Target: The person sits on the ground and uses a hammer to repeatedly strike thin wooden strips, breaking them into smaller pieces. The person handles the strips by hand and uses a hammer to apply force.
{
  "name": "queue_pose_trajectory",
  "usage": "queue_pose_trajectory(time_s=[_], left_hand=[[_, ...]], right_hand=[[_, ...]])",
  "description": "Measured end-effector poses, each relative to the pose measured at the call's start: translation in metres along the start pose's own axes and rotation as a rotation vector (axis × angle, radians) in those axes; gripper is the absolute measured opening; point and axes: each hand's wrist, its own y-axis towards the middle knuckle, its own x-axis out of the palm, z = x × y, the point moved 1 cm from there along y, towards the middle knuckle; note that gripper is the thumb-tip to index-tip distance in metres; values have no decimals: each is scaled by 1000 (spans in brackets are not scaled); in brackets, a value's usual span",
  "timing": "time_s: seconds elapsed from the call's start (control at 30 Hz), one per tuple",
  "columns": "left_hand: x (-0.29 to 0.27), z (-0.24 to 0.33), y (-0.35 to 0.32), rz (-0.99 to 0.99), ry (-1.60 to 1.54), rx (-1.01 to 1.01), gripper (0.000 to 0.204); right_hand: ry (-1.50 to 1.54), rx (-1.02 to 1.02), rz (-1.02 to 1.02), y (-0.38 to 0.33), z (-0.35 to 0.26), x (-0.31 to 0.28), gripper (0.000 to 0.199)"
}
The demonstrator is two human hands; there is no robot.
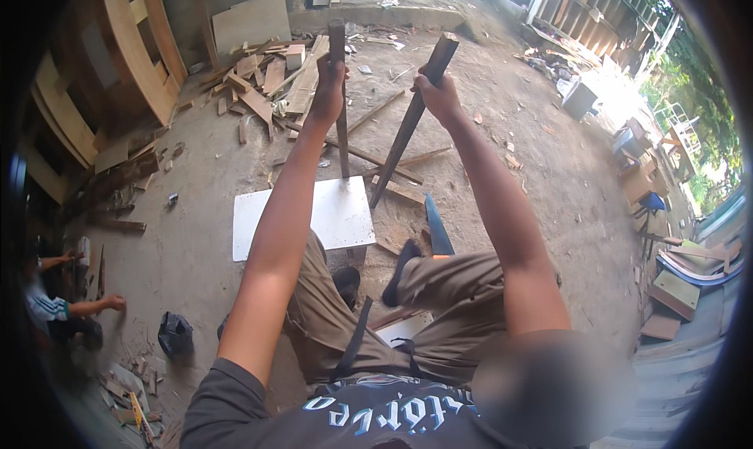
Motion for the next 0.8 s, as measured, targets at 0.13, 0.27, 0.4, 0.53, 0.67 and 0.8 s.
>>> queue_pose_trajectory(time_s=[0.13,0.27,0.4,0.53,0.67,0.8], left_hand=[[0,-9,4,15,167,13,52],[-15,3,5,47,156,50,46],[-5,27,9,160,271,84,47],[-1,38,11,219,435,43,57],[2,41,27,119,561,0,54],[-13,20,55,-30,446,45,47]], right_hand=[[-52,-13,6,-3,5,-4,30],[-146,82,5,-8,-8,-1,39],[-228,7,168,-7,-4,-10,52],[-193,86,164,-4,0,-8,57],[-56,-43,190,11,-5,17,33],[-99,-142,128,48,-39,19,30]])
